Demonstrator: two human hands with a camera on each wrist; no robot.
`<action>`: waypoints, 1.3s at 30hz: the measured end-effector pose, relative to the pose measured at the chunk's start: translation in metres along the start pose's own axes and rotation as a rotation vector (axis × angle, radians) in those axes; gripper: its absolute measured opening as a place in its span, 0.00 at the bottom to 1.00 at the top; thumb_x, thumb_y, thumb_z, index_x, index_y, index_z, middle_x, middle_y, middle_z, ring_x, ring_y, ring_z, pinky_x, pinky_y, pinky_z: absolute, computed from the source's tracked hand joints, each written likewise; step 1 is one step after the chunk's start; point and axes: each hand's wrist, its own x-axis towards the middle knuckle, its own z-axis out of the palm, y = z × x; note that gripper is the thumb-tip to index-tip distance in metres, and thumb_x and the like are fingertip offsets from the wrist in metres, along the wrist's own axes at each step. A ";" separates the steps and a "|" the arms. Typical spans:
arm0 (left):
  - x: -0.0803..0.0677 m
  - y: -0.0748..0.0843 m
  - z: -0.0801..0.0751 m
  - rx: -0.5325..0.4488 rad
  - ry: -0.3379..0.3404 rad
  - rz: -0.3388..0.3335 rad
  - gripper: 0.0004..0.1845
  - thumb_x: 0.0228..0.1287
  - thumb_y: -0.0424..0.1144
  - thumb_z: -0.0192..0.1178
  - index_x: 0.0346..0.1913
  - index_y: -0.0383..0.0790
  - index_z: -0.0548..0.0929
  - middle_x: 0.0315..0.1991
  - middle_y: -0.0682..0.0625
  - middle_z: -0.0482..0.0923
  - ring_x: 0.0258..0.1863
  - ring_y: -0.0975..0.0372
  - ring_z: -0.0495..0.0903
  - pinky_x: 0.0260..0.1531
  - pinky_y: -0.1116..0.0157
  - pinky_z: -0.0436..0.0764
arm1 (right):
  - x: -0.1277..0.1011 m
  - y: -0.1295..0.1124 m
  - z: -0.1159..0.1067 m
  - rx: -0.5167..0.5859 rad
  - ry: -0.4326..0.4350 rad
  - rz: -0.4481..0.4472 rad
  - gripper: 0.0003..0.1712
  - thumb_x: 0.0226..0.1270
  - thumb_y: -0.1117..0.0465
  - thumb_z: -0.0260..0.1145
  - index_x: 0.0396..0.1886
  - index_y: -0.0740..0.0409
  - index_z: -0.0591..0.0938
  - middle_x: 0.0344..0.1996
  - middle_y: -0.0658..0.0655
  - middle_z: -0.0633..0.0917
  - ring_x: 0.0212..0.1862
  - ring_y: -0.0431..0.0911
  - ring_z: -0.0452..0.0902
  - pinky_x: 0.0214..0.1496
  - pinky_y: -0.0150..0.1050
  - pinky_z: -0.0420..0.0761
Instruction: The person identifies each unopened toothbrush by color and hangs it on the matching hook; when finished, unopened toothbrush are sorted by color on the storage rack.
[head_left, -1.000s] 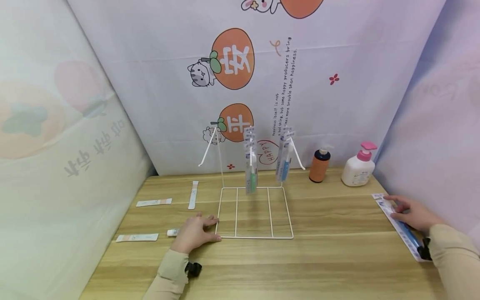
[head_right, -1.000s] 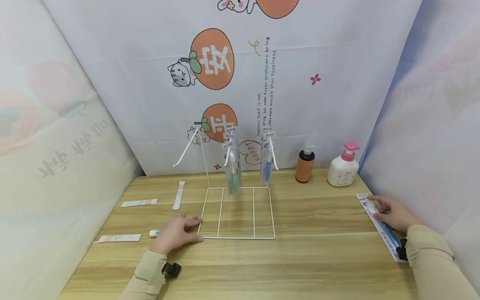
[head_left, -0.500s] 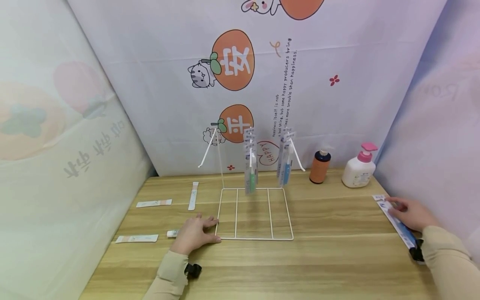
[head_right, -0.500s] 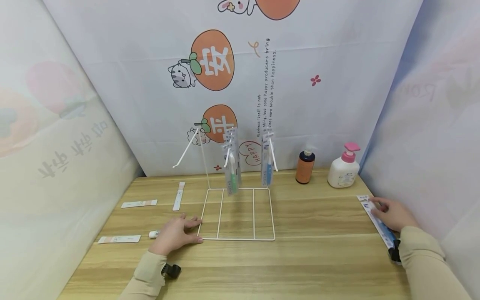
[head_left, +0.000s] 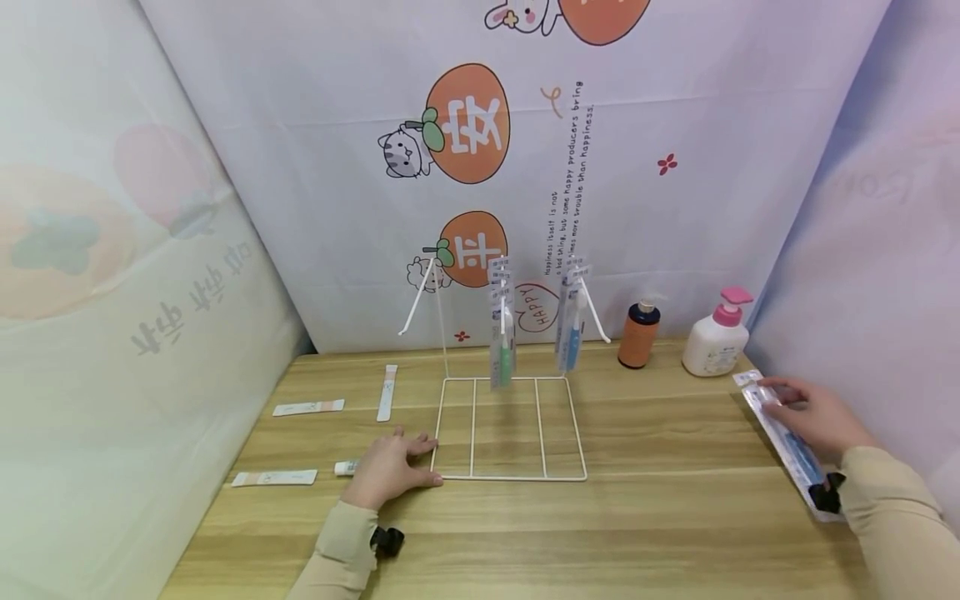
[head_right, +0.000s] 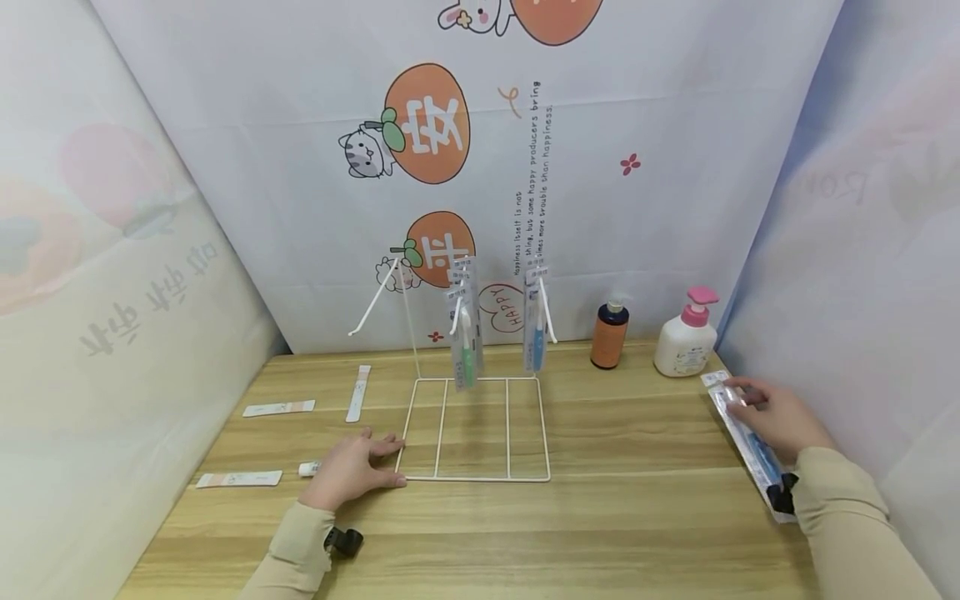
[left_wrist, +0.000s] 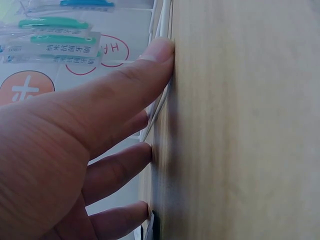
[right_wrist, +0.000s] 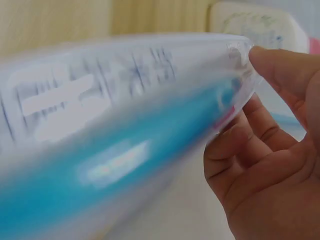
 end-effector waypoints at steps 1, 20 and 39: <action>0.000 0.000 0.000 0.001 -0.002 -0.001 0.35 0.56 0.61 0.81 0.65 0.52 0.90 0.67 0.50 0.83 0.77 0.32 0.66 0.72 0.32 0.67 | 0.000 -0.006 0.000 0.011 0.011 -0.006 0.31 0.80 0.52 0.70 0.71 0.66 0.78 0.52 0.77 0.85 0.50 0.64 0.83 0.40 0.43 0.81; -0.002 -0.002 0.001 0.005 -0.002 0.002 0.34 0.57 0.58 0.82 0.65 0.51 0.90 0.67 0.49 0.83 0.76 0.31 0.66 0.72 0.32 0.68 | -0.021 -0.199 0.009 0.419 0.309 -0.233 0.28 0.71 0.70 0.76 0.66 0.60 0.78 0.52 0.53 0.81 0.38 0.30 0.87 0.32 0.30 0.87; 0.000 0.000 0.001 -0.002 0.013 0.016 0.34 0.56 0.59 0.82 0.65 0.51 0.90 0.67 0.47 0.83 0.76 0.30 0.66 0.71 0.34 0.70 | -0.031 -0.309 0.024 0.550 0.328 -0.763 0.35 0.47 0.89 0.77 0.57 0.69 0.84 0.42 0.55 0.85 0.29 0.40 0.81 0.29 0.30 0.80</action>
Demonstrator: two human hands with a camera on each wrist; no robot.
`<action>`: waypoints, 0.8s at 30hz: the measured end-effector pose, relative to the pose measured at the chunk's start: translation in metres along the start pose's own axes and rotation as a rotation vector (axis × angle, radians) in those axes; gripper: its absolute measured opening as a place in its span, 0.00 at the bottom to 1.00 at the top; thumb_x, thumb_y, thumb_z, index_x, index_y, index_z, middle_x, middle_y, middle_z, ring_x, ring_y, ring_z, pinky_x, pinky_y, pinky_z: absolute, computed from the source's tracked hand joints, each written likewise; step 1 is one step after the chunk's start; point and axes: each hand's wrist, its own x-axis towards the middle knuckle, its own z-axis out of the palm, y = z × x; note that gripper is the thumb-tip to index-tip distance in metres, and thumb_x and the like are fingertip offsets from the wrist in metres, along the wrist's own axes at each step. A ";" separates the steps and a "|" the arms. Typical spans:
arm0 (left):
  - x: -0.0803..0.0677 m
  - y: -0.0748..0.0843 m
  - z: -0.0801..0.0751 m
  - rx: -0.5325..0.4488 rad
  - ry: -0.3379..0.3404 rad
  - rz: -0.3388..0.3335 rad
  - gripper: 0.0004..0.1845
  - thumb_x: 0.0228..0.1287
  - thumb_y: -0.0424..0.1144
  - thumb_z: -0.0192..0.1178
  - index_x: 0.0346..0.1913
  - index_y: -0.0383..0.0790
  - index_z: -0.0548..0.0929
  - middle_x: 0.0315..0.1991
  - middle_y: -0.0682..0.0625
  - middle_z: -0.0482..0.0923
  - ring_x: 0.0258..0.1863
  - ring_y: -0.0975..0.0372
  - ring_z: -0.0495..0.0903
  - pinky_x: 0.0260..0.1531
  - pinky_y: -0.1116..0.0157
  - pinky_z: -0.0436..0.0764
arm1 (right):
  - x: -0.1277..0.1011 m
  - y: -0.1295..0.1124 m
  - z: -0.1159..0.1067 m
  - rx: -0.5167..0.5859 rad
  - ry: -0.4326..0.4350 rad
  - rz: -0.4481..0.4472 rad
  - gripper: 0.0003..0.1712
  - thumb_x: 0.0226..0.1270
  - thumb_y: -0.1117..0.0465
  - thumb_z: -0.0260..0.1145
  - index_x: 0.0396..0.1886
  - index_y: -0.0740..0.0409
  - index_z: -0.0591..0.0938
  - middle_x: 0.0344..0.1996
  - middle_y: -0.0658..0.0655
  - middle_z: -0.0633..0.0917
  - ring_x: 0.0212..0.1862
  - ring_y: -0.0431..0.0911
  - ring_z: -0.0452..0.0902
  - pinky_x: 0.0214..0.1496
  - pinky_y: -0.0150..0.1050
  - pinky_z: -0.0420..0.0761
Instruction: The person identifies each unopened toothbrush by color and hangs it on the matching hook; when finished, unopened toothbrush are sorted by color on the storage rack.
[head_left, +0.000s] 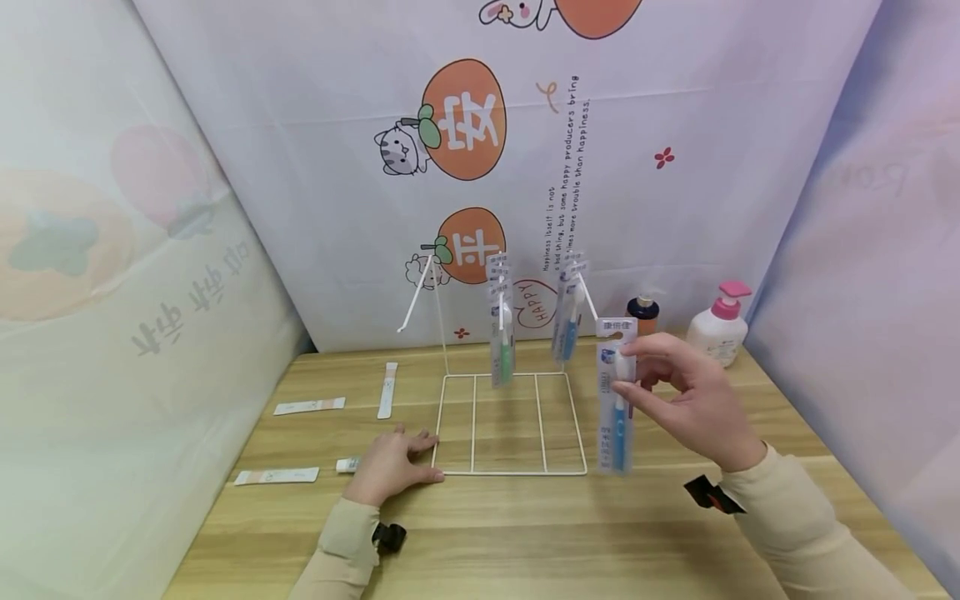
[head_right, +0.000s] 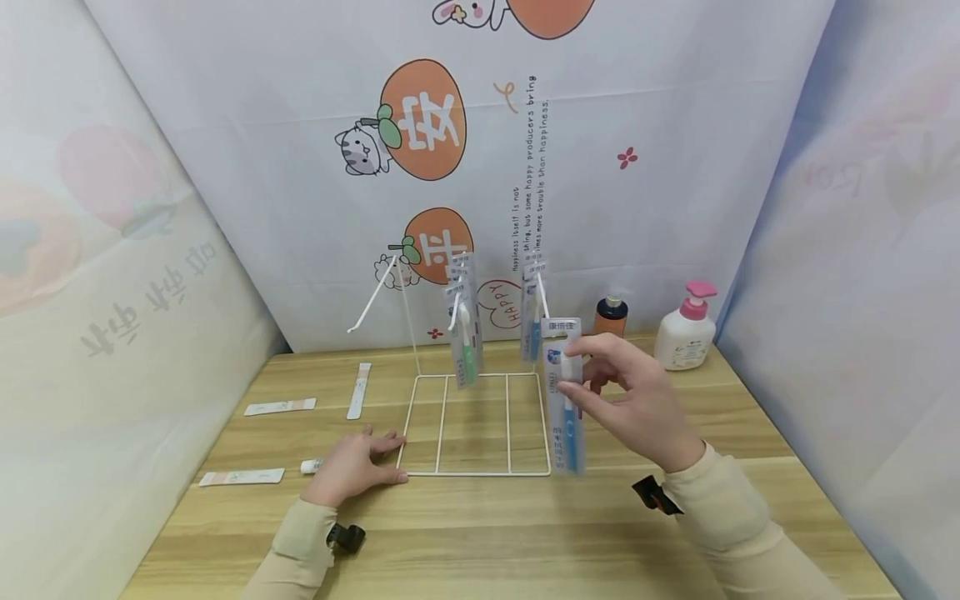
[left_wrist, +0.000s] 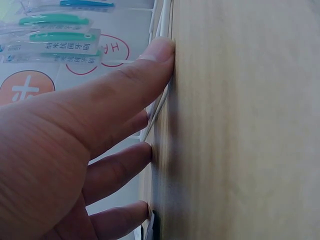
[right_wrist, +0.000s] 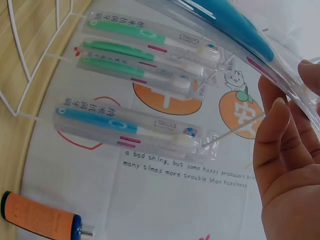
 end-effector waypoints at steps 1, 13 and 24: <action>0.000 0.000 0.000 0.001 0.001 0.001 0.34 0.56 0.59 0.82 0.65 0.51 0.90 0.67 0.47 0.84 0.75 0.30 0.66 0.71 0.34 0.70 | 0.001 0.000 0.002 -0.011 -0.007 0.014 0.35 0.47 0.89 0.77 0.57 0.67 0.84 0.41 0.55 0.85 0.29 0.40 0.81 0.29 0.30 0.80; 0.000 0.001 0.000 0.002 -0.007 -0.016 0.35 0.57 0.59 0.82 0.66 0.52 0.89 0.68 0.48 0.83 0.77 0.31 0.65 0.72 0.33 0.69 | 0.012 0.037 0.018 -0.106 0.013 0.071 0.33 0.55 0.85 0.78 0.60 0.64 0.81 0.44 0.57 0.87 0.34 0.40 0.83 0.38 0.26 0.84; -0.001 0.000 -0.001 -0.014 -0.005 -0.018 0.35 0.56 0.59 0.82 0.66 0.51 0.89 0.68 0.47 0.82 0.76 0.31 0.65 0.72 0.34 0.69 | 0.032 0.070 0.036 -0.126 0.059 0.173 0.26 0.68 0.78 0.73 0.62 0.63 0.76 0.51 0.61 0.87 0.42 0.51 0.88 0.36 0.28 0.86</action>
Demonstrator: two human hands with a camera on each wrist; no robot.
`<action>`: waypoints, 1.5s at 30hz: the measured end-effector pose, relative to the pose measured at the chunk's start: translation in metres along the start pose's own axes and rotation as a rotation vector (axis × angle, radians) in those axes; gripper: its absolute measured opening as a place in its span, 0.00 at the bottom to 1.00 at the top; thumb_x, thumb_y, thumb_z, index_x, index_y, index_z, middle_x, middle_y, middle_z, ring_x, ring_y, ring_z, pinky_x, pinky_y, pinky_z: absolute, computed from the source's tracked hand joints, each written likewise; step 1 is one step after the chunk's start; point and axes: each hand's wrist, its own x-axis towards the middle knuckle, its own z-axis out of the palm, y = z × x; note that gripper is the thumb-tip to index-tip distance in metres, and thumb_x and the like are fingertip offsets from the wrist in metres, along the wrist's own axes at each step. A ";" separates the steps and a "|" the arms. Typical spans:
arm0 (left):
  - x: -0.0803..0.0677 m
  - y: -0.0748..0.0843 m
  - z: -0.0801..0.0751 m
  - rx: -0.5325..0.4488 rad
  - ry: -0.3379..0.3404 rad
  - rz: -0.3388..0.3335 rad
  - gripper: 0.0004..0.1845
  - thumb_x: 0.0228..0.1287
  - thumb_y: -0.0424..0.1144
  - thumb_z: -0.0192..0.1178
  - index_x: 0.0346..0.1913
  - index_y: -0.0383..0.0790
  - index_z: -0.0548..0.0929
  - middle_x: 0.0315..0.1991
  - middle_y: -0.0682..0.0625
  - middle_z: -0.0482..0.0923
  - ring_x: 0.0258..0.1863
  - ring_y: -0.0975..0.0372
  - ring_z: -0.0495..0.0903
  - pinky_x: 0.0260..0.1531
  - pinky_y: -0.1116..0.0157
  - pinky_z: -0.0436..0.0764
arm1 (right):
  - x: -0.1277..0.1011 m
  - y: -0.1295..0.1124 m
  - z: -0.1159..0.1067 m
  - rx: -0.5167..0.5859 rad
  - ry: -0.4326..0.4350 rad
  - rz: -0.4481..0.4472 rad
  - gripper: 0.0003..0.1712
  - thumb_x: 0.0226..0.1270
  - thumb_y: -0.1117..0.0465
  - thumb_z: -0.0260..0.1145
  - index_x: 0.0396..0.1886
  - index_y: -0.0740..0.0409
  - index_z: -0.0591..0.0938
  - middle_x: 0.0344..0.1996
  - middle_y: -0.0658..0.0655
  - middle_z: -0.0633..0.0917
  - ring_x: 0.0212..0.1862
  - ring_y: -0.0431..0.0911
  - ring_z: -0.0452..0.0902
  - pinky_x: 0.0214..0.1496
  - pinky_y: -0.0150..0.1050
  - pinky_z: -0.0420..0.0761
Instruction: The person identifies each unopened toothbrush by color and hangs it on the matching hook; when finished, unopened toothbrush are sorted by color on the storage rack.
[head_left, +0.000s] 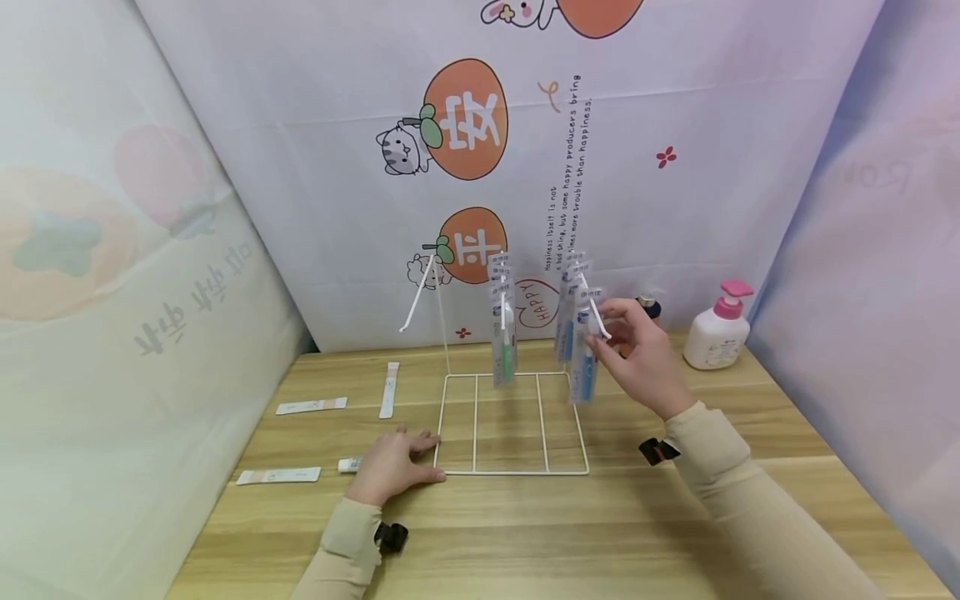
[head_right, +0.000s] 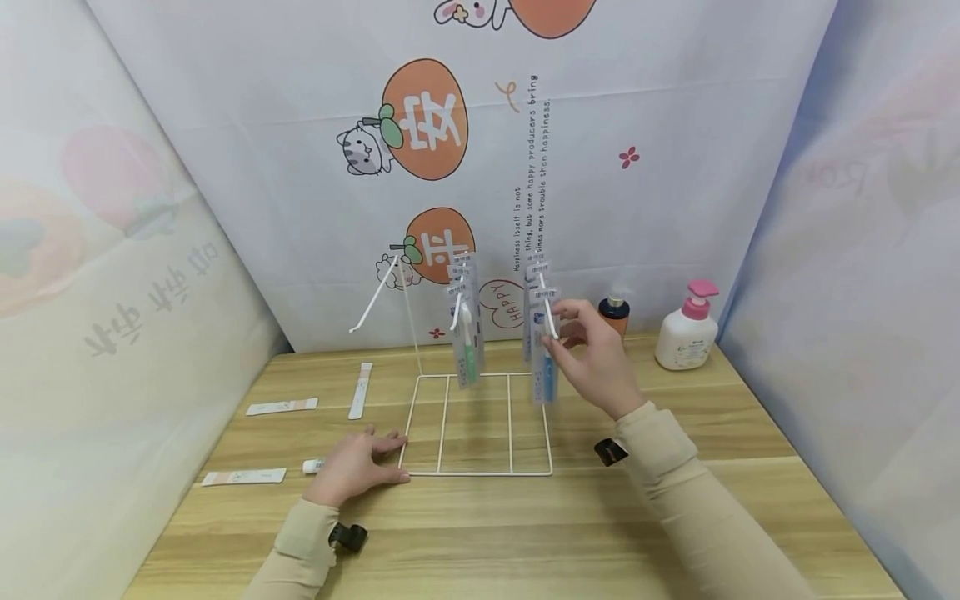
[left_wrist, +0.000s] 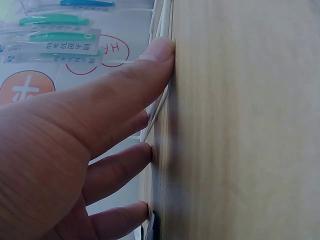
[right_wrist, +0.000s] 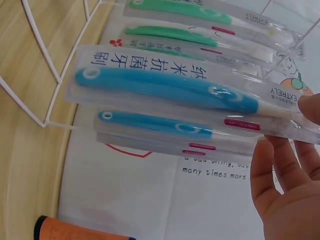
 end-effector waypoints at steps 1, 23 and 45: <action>0.000 0.000 0.000 0.001 0.000 0.002 0.35 0.56 0.59 0.82 0.66 0.51 0.90 0.68 0.47 0.83 0.76 0.31 0.65 0.72 0.34 0.69 | 0.002 0.001 0.002 0.003 0.006 0.005 0.26 0.69 0.78 0.73 0.62 0.63 0.76 0.51 0.61 0.87 0.43 0.52 0.89 0.35 0.28 0.86; 0.001 0.002 0.001 0.015 -0.001 0.006 0.34 0.56 0.58 0.82 0.66 0.51 0.90 0.68 0.47 0.83 0.76 0.30 0.65 0.71 0.34 0.70 | 0.024 -0.017 0.014 0.002 0.090 0.053 0.23 0.69 0.81 0.70 0.60 0.74 0.74 0.46 0.70 0.82 0.42 0.47 0.86 0.40 0.25 0.83; 0.001 0.002 0.001 0.026 -0.002 -0.007 0.35 0.56 0.59 0.82 0.66 0.51 0.89 0.68 0.48 0.82 0.77 0.31 0.65 0.72 0.33 0.68 | 0.023 0.026 0.018 -0.006 0.071 0.081 0.25 0.72 0.74 0.72 0.64 0.63 0.74 0.49 0.61 0.83 0.44 0.43 0.86 0.41 0.27 0.85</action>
